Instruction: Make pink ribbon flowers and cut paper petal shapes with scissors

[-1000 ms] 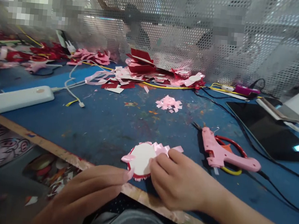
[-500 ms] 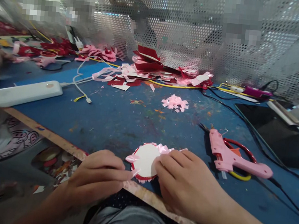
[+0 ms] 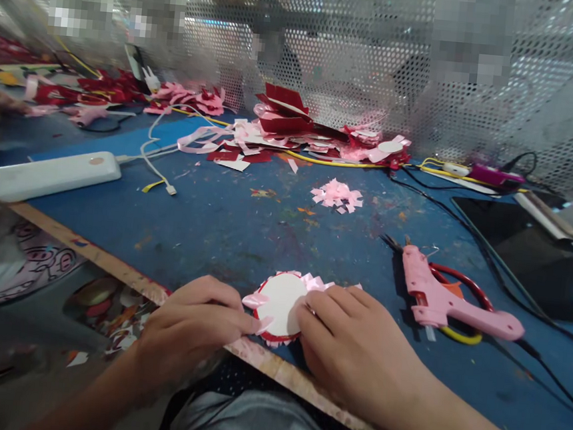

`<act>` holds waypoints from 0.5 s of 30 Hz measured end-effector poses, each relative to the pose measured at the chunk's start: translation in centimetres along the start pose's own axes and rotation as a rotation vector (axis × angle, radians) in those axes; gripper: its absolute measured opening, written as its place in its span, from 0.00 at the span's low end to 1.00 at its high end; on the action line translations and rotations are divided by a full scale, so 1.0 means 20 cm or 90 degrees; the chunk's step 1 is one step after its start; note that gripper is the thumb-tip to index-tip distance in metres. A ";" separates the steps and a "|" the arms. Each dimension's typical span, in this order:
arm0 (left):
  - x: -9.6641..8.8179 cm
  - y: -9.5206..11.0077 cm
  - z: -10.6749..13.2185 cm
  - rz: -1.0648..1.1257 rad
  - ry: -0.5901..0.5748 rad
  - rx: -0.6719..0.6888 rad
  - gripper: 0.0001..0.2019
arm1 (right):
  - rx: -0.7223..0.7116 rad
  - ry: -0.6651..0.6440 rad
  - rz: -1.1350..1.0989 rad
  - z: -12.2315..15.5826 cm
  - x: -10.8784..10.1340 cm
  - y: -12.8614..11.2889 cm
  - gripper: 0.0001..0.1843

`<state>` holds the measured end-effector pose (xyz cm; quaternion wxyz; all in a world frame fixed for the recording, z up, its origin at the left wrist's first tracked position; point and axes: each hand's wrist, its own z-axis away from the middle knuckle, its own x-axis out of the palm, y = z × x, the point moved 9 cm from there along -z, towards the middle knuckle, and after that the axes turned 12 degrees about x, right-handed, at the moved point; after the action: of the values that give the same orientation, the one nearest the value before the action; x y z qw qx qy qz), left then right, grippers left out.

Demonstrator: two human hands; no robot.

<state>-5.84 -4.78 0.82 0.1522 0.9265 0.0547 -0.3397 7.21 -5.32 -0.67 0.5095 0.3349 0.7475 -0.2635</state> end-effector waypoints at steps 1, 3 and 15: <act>0.00 0.00 0.00 -0.001 0.004 -0.001 0.06 | 0.003 -0.001 -0.002 0.00 0.00 0.00 0.11; 0.00 -0.01 0.01 -0.003 0.007 0.000 0.06 | 0.008 -0.006 -0.005 -0.01 0.00 0.00 0.10; 0.03 -0.02 0.02 -0.043 -0.034 0.009 0.12 | -0.019 0.024 -0.064 0.00 -0.01 -0.05 0.15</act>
<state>-5.78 -4.54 0.10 0.1358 0.9157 0.0793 -0.3699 6.62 -6.03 -0.38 0.4862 0.2945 0.7767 -0.2713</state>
